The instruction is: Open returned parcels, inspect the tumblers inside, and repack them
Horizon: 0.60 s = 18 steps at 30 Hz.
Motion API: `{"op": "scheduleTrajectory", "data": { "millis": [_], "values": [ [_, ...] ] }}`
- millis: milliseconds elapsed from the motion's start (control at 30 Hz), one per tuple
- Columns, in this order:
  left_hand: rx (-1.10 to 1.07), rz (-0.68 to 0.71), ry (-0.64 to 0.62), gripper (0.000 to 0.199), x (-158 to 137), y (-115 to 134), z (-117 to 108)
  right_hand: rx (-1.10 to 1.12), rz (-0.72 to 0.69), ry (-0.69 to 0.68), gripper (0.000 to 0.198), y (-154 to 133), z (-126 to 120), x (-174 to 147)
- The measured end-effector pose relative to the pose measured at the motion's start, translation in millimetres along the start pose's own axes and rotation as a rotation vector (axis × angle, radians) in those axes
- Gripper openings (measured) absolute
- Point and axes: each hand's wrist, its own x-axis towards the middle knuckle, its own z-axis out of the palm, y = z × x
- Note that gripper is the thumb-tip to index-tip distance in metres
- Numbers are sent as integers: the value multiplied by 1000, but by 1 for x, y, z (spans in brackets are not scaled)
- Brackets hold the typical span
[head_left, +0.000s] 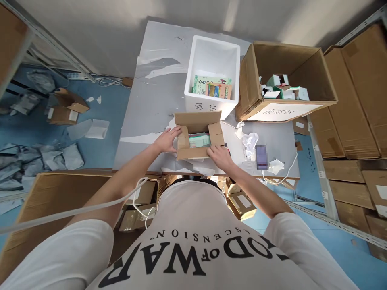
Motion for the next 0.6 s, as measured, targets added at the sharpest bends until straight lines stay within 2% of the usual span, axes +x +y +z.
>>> {"op": "scheduleTrajectory", "data": {
  "millis": [133, 200, 267, 367, 433, 533, 600],
  "values": [
    [4, 12, -31, 103, -3, 8, 2, 45, -74, 106, 31, -12, 27, -37],
    [41, 6, -69, 102, -9, 11, -6, 144, -97, 104, 34, -7, 25, -44],
    [81, -18, -96, 96, -14, 17, -17, 256, -95, 51, 34, 6, 12, -39],
    [78, -13, -87, 67, -7, 38, -31, 347, -80, -44, 42, 28, -18, -9],
    [48, 70, -76, 48, 10, 58, -32, 305, -109, -100, 48, 35, -33, 21],
    [17, 172, -153, 35, 46, 84, -22, 89, -151, -276, 43, 24, -43, 66],
    [13, 117, -246, 32, 66, 96, -14, -35, -123, -359, 33, 10, -43, 85]
  ]
}}
